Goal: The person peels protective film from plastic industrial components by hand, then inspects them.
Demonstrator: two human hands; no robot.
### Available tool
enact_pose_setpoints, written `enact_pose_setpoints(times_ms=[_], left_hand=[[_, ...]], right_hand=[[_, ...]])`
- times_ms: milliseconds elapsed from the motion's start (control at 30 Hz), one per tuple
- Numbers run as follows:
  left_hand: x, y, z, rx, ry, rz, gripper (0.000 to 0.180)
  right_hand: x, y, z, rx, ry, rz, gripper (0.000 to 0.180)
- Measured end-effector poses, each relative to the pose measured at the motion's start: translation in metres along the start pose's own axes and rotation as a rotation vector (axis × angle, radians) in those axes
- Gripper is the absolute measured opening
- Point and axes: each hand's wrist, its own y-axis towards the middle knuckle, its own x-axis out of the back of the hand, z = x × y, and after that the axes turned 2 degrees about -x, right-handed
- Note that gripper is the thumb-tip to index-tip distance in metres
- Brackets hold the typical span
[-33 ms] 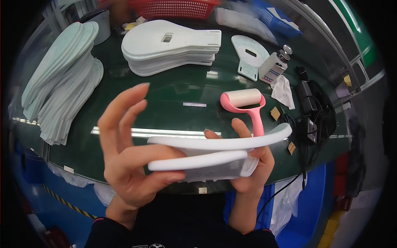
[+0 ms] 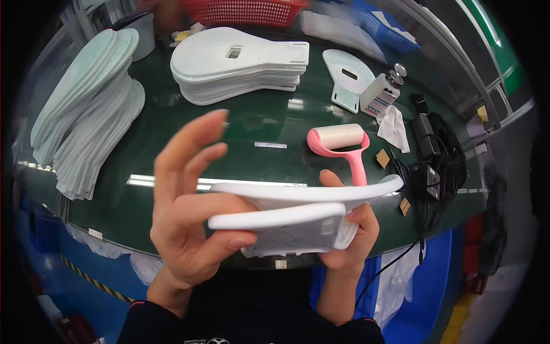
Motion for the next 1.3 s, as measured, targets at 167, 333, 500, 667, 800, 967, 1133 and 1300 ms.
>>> enact_pose_setpoints(times_ms=[167,333,500,667,800,967,1133,1300], left_hand=[[-0.003,-0.001,-0.003,-0.049,-0.028,0.136,0.029],[0.0,0.001,-0.005,-0.168,0.155,0.218,0.027],[0.003,0.001,-0.016,-0.154,0.272,0.292,0.022],[0.005,0.0,-0.022,-0.117,0.321,0.322,0.016],[0.013,0.001,-0.014,-0.198,0.32,0.426,0.038],[0.005,-0.011,-0.006,0.229,0.023,0.207,0.107],[0.005,-0.019,-0.011,0.331,-0.046,0.244,0.08],[0.01,-0.002,-0.011,0.093,0.024,0.376,0.058]], right_hand=[[0.001,0.0,-0.002,0.065,-0.107,0.064,0.063],[0.001,0.007,0.017,0.398,-0.525,0.102,0.062],[-0.021,-0.006,0.02,0.691,-1.01,0.138,0.055],[-0.037,-0.006,0.014,0.827,-1.365,0.297,0.044],[-0.026,-0.005,0.013,0.86,-1.268,0.275,0.029],[-0.025,-0.013,0.008,0.724,-0.566,-0.155,0.026],[-0.018,-0.014,0.004,0.651,-0.459,-0.07,0.028],[0.003,-0.013,0.003,0.574,-0.47,0.0,0.028]])
